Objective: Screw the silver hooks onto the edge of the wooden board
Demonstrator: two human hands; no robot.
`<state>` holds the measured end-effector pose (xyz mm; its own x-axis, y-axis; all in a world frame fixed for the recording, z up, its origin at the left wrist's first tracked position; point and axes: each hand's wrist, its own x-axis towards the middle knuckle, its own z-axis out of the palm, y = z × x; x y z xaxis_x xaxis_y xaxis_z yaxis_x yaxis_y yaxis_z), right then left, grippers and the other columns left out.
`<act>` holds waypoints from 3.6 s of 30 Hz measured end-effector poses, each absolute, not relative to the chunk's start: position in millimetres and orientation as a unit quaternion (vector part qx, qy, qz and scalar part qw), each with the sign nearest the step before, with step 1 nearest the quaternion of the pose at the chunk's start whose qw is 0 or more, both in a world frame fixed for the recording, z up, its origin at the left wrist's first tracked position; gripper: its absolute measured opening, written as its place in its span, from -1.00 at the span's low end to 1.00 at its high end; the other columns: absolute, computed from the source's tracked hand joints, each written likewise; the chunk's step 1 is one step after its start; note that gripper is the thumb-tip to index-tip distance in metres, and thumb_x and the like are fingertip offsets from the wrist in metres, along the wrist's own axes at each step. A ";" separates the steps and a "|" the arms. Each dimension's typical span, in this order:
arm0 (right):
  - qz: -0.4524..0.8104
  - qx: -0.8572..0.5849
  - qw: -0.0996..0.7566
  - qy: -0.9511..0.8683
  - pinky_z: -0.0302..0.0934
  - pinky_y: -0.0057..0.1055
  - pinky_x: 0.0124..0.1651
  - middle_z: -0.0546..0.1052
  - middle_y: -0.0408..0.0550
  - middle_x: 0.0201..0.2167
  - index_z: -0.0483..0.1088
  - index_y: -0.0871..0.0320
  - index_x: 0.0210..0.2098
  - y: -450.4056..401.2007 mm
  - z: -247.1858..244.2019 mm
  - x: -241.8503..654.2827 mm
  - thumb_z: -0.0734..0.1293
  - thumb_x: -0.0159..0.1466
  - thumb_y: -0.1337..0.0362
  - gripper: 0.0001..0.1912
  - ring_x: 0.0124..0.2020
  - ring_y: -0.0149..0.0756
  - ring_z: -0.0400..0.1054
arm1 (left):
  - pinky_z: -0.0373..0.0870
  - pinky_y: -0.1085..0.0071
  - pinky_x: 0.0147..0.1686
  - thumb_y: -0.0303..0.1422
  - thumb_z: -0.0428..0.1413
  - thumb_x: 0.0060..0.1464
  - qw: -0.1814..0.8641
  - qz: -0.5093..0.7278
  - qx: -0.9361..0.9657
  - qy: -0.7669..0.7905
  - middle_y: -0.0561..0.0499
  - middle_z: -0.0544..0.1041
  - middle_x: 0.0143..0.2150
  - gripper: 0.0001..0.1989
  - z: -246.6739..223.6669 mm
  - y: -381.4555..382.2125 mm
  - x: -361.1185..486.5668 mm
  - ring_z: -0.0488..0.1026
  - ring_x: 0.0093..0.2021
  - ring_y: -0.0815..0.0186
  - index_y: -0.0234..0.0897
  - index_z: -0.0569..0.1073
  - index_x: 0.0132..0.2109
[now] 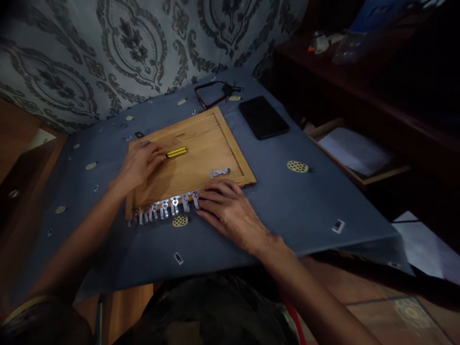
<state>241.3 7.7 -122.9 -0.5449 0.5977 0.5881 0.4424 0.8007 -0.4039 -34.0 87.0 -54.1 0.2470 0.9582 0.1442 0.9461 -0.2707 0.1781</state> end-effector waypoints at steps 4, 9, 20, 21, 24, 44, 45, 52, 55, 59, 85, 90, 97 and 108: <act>0.109 -0.298 0.368 -0.874 0.32 -0.06 0.15 0.65 -0.10 -0.05 0.57 0.06 -0.14 7.8 -122.8 241.7 0.33 0.40 0.26 -0.85 0.06 -0.16 0.44 | 0.32 0.07 0.10 -0.37 0.02 0.27 0.021 0.072 0.806 0.587 -0.20 0.49 -0.03 -0.76 -65.4 89.0 -37.7 0.40 0.04 0.01 -0.31 0.50 0.00; 0.111 -0.298 0.362 -0.876 0.33 -0.04 0.13 0.65 -0.09 -0.05 0.57 0.04 -0.13 8.1 -122.1 242.2 0.32 0.40 0.24 -0.84 0.05 -0.16 0.45 | 0.34 0.12 0.08 -0.48 -0.01 0.22 0.014 0.036 0.821 0.569 -0.18 0.49 -0.01 -0.72 -62.9 95.6 -27.7 0.42 0.05 0.04 -0.30 0.49 0.01; 0.117 -0.297 0.371 -0.872 0.32 -0.04 0.13 0.65 -0.09 -0.05 0.57 0.08 -0.15 7.6 -120.6 241.7 0.31 0.41 0.24 -0.83 0.06 -0.14 0.45 | 0.45 0.34 -0.28 -0.47 0.18 0.05 0.106 0.269 0.771 0.567 0.07 0.47 -0.35 -0.84 -17.8 69.1 -5.2 0.45 -0.35 0.29 -0.20 0.38 -0.20; 0.117 -0.297 0.371 -0.872 0.31 -0.04 0.13 0.65 -0.08 -0.05 0.57 0.08 -0.15 7.5 -120.3 241.8 0.31 0.41 0.24 -0.83 0.06 -0.14 0.45 | 0.47 0.37 -0.31 -0.42 0.22 0.06 0.168 0.339 0.750 0.542 0.09 0.48 -0.34 -0.80 -12.7 59.4 0.6 0.47 -0.35 0.31 -0.18 0.39 -0.16; 0.124 -0.299 0.368 -0.872 0.30 -0.03 0.14 0.65 -0.07 -0.04 0.57 0.07 -0.13 7.3 -119.8 242.0 0.30 0.42 0.25 -0.82 0.06 -0.14 0.45 | 0.56 0.34 -0.18 -0.38 0.31 0.04 0.290 0.444 0.688 0.496 0.06 0.54 -0.22 -0.66 -5.6 29.7 20.1 0.55 -0.22 0.29 -0.17 0.41 -0.06; 0.124 -0.299 0.358 -0.876 0.30 -0.05 0.15 0.65 -0.06 -0.04 0.56 0.12 -0.12 6.7 -118.1 242.8 0.33 0.40 0.26 -0.84 0.08 -0.11 0.44 | 0.50 0.50 -0.15 -0.42 0.20 0.21 0.251 0.396 0.721 0.510 0.05 0.53 -0.20 -0.90 -32.8 -5.8 31.8 0.55 -0.16 0.38 -0.26 0.44 -0.13; 0.125 -0.300 0.357 -0.876 0.30 -0.04 0.15 0.65 -0.06 -0.04 0.56 0.11 -0.12 6.6 -118.4 242.8 0.32 0.40 0.26 -0.83 0.07 -0.11 0.44 | 0.50 0.50 -0.16 -0.42 0.19 0.22 0.251 0.395 0.722 0.510 0.05 0.53 -0.20 -0.90 -33.0 -5.9 31.9 0.55 -0.16 0.39 -0.26 0.44 -0.13; 0.126 -0.299 0.363 -0.874 0.31 -0.03 0.14 0.65 -0.06 -0.04 0.57 0.10 -0.12 6.8 -120.5 242.5 0.31 0.41 0.25 -0.82 0.08 -0.12 0.44 | 0.50 0.48 -0.19 -0.39 0.19 0.22 0.214 0.388 0.733 0.516 0.05 0.54 -0.23 -0.91 -35.1 -4.8 33.0 0.54 -0.20 0.39 -0.26 0.44 -0.14; 0.125 -0.298 0.363 -0.874 0.31 -0.02 0.14 0.65 -0.06 -0.04 0.57 0.10 -0.11 7.0 -120.1 242.3 0.31 0.41 0.25 -0.82 0.08 -0.12 0.44 | 0.50 0.47 -0.22 -0.37 0.20 0.21 0.190 0.376 0.743 0.520 0.06 0.55 -0.25 -0.91 -34.3 -4.9 33.8 0.55 -0.24 0.39 -0.25 0.45 -0.16; 0.129 -0.300 0.357 -0.875 0.31 -0.02 0.14 0.65 -0.05 -0.04 0.57 0.09 -0.11 6.5 -118.8 242.7 0.30 0.41 0.25 -0.81 0.09 -0.12 0.44 | 0.51 0.45 -0.27 -0.35 0.20 0.21 0.171 0.360 0.757 0.517 0.07 0.56 -0.29 -0.92 -29.6 -5.2 34.5 0.55 -0.29 0.37 -0.22 0.45 -0.19; 0.133 -0.299 0.357 -0.875 0.30 -0.02 0.16 0.65 -0.06 -0.03 0.58 0.06 -0.08 7.0 -117.0 243.5 0.30 0.42 0.23 -0.79 0.08 -0.11 0.45 | 0.48 0.40 -0.20 -0.31 0.21 0.22 0.155 0.365 0.775 0.491 0.05 0.52 -0.24 -0.90 -24.1 7.5 47.5 0.51 -0.21 0.34 -0.22 0.47 -0.18; 0.143 -0.303 0.347 -0.876 0.27 0.01 0.17 0.65 -0.07 -0.02 0.58 0.01 -0.06 6.7 -116.9 243.7 0.30 0.42 0.24 -0.78 0.10 -0.11 0.43 | 0.50 0.42 -0.21 -0.33 0.28 0.13 0.123 0.384 0.762 0.506 0.09 0.53 -0.17 -0.71 -22.5 6.8 47.1 0.51 -0.25 0.37 -0.14 0.43 -0.01; 0.135 -0.303 0.350 -0.876 0.27 -0.03 0.17 0.65 -0.08 -0.01 0.58 0.06 -0.06 6.6 -117.6 244.0 0.29 0.42 0.24 -0.78 0.10 -0.12 0.43 | 0.53 0.35 -0.13 -0.32 0.21 0.22 0.135 0.358 0.783 0.489 0.04 0.55 -0.04 -0.71 -17.7 6.4 41.3 0.58 -0.17 0.30 -0.03 0.40 0.06; 0.144 -0.303 0.347 -0.876 0.27 -0.03 0.17 0.64 -0.10 0.00 0.58 0.03 -0.05 6.8 -118.9 243.8 0.30 0.42 0.22 -0.78 0.11 -0.13 0.43 | 0.52 0.38 -0.07 -0.43 0.16 0.21 0.216 0.350 0.788 0.458 0.04 0.53 -0.09 -0.78 -10.9 6.7 42.2 0.57 -0.09 0.32 -0.19 0.38 -0.01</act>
